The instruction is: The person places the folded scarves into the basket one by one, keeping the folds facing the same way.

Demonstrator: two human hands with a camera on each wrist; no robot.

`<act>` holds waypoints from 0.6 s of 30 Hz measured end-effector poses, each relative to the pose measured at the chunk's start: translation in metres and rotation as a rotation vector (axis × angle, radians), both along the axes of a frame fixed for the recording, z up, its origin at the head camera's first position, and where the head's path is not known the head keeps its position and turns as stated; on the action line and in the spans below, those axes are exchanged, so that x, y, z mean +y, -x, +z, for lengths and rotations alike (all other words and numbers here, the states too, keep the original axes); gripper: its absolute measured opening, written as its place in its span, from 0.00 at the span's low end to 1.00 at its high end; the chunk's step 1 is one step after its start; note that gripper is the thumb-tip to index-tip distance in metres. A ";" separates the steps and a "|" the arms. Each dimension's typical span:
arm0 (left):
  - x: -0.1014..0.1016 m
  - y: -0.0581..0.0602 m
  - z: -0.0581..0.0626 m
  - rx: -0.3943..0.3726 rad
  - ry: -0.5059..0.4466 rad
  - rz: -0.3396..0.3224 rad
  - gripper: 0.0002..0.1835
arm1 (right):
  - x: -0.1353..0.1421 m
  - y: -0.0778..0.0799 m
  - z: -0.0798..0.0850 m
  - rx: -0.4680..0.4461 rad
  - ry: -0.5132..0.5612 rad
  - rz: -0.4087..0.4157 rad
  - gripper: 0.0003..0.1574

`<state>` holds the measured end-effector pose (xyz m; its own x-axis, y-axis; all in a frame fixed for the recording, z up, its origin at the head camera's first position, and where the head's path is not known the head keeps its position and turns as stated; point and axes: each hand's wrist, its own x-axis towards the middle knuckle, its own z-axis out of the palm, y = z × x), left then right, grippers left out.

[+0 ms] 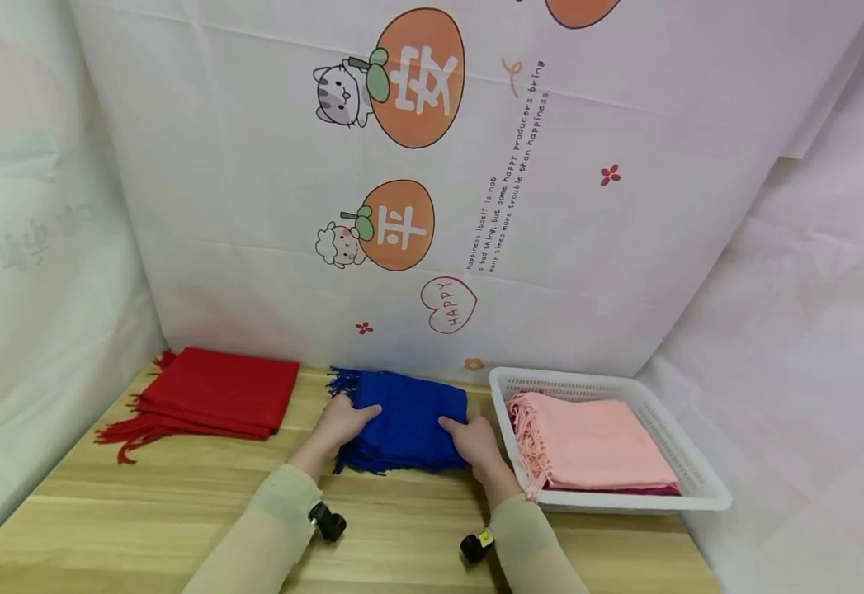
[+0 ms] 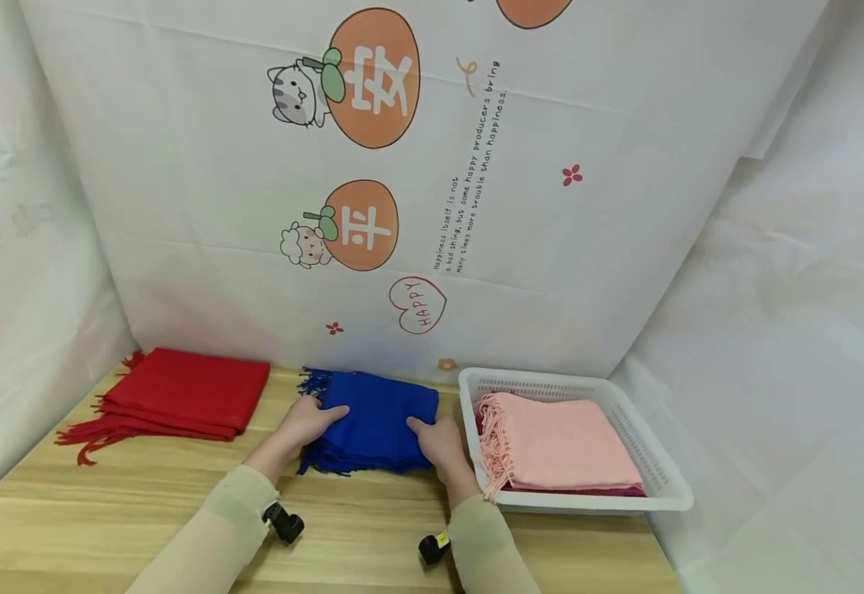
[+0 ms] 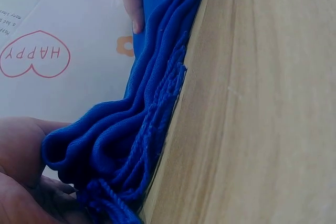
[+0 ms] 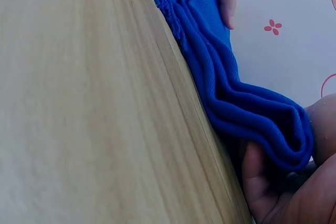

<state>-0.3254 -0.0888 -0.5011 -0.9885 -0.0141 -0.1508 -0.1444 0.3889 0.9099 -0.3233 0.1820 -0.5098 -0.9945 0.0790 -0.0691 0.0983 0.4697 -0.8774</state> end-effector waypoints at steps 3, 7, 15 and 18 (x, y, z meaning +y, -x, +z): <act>-0.002 0.000 0.000 0.001 0.002 0.001 0.47 | -0.001 0.000 -0.001 0.004 0.011 0.000 0.48; -0.001 0.000 -0.002 0.000 0.009 -0.004 0.47 | 0.000 0.001 -0.003 0.004 0.008 0.003 0.47; -0.001 0.001 -0.004 0.011 0.007 0.019 0.47 | -0.001 0.002 -0.003 0.016 0.034 0.023 0.47; -0.001 0.001 -0.005 0.013 0.020 0.027 0.46 | 0.000 0.002 -0.002 0.017 0.034 0.031 0.47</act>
